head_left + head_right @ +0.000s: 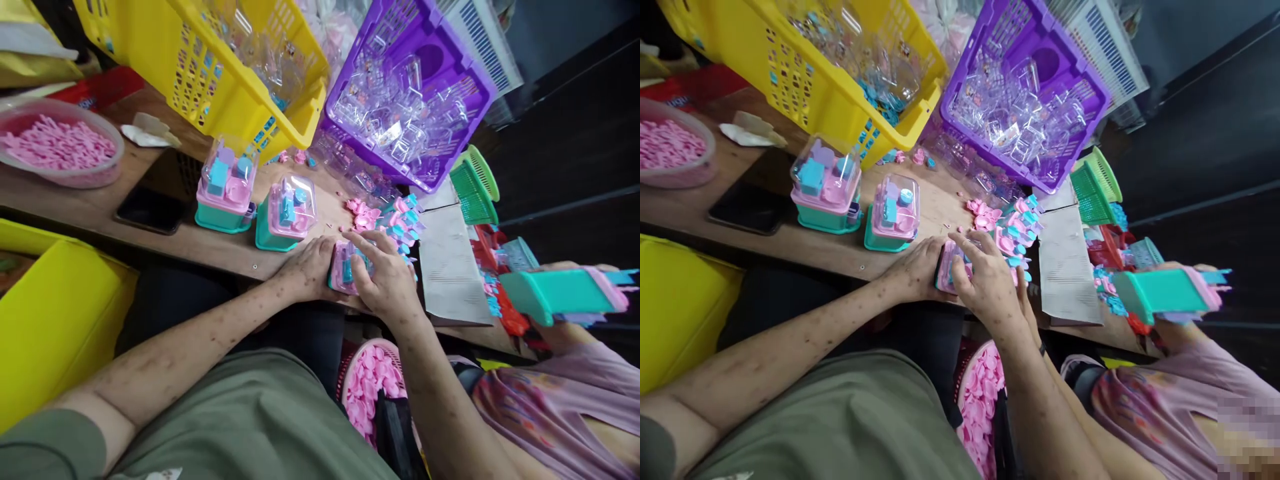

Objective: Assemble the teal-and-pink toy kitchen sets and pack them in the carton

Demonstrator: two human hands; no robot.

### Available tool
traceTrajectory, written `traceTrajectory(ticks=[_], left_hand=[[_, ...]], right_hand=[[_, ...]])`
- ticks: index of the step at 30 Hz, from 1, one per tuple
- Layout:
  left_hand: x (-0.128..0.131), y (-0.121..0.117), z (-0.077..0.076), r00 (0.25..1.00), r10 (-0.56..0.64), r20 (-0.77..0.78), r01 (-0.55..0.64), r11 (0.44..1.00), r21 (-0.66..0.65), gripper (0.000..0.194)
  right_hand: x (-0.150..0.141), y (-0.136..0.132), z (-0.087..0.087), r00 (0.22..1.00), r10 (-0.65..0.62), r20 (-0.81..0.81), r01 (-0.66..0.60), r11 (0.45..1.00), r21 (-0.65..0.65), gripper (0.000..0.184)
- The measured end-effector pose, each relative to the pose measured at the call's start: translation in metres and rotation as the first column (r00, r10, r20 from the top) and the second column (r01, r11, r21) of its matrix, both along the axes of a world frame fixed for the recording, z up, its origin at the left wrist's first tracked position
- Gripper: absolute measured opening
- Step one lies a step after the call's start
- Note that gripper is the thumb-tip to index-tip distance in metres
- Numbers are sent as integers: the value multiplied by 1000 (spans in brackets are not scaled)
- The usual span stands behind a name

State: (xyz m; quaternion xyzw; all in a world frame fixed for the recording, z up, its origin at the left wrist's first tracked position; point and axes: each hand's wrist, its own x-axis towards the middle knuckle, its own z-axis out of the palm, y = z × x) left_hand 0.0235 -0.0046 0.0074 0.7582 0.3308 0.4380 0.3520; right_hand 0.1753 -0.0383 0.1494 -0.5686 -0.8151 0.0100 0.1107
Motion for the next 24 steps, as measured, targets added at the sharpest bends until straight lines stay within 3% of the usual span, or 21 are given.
traceTrajectory(ticks=[5, 8, 11, 13, 17, 21, 24], left_hand=[[0, 1, -2, 1000, 5, 6, -6, 1000, 12, 126], [-5, -3, -4, 1000, 16, 26, -17, 998, 66, 140], [-16, -14, 1, 996, 90, 22, -92, 987, 135, 148], [-24, -24, 8, 987, 163, -10, -157, 963, 219, 138], [-36, -33, 19, 956, 275, -99, -204, 871, 446, 97], [-44, -24, 24, 914, 378, -146, -260, 824, 504, 86], [-47, -19, 30, 874, 460, -158, -326, 796, 511, 86]], right_hand=[[17, -5, -1, 988, 3, -152, -26, 989, -145, 54], [27, -7, -11, 935, -122, -334, 69, 984, -165, 62], [22, -7, -25, 880, -253, -402, 179, 960, -213, 70], [11, -4, -32, 870, -266, -416, 178, 955, -238, 72], [-16, 14, -38, 860, -217, -461, 115, 964, -240, 70], [-13, 47, -22, 870, -156, -468, 62, 976, -210, 58], [16, 65, -5, 918, -232, -323, 225, 973, -60, 63]])
